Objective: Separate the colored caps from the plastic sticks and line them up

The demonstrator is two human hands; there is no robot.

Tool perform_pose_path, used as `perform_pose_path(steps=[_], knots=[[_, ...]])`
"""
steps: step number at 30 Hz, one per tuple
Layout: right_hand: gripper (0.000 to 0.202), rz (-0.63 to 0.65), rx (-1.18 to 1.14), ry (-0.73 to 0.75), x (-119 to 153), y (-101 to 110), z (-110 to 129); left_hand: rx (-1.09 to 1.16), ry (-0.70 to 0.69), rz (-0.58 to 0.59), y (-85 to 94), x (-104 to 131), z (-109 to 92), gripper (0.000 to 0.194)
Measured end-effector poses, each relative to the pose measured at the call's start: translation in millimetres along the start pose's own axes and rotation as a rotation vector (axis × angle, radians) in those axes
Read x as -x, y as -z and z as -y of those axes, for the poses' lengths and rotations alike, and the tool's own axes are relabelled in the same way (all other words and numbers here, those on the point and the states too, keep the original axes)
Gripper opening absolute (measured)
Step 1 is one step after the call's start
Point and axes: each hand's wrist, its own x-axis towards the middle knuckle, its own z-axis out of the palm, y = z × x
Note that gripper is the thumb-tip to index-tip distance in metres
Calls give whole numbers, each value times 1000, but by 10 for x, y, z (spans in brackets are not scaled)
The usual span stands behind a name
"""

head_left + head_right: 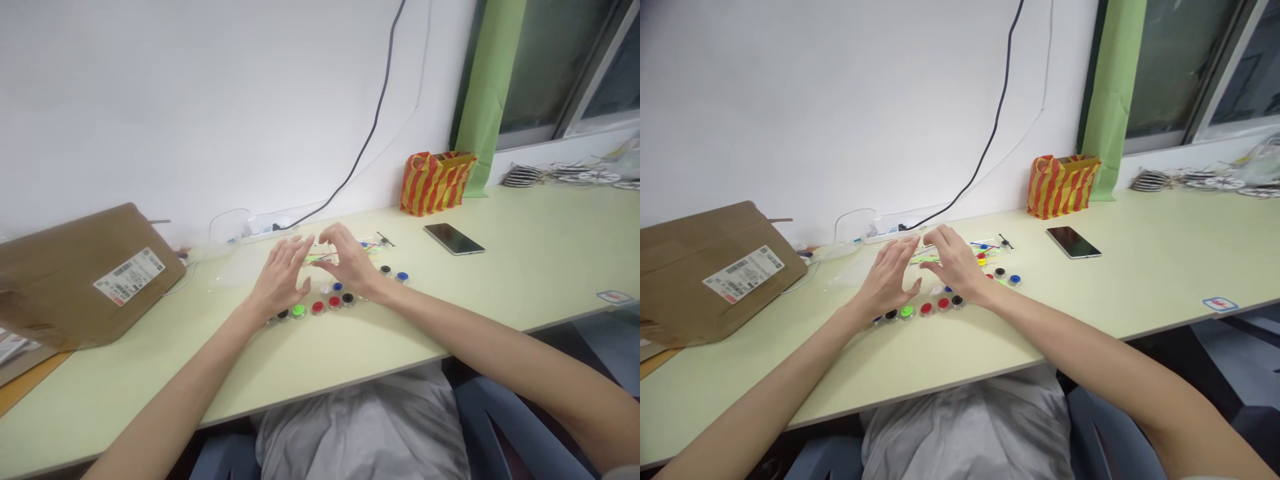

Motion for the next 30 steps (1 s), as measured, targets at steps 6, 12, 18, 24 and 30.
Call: perform_pose_path(steps=[6, 12, 18, 24, 30], knots=[[23, -27, 177, 31, -78, 84, -182, -20, 73, -2, 19, -2, 74, 97], [27, -58, 416, -189, -158, 420, -850, -40, 133, 18, -16, 51, 218, 93], [30, 398, 757, -717, 29, 719, -1332, -54, 174, 63, -30, 94, 284, 84], [20, 366, 763, -746, 9, 780, -1399, -88, 202, 84, -69, 96, 289, 77], [23, -6, 391, -218, -201, 556, -881, -51, 244, 70, -99, 101, 252, 73]])
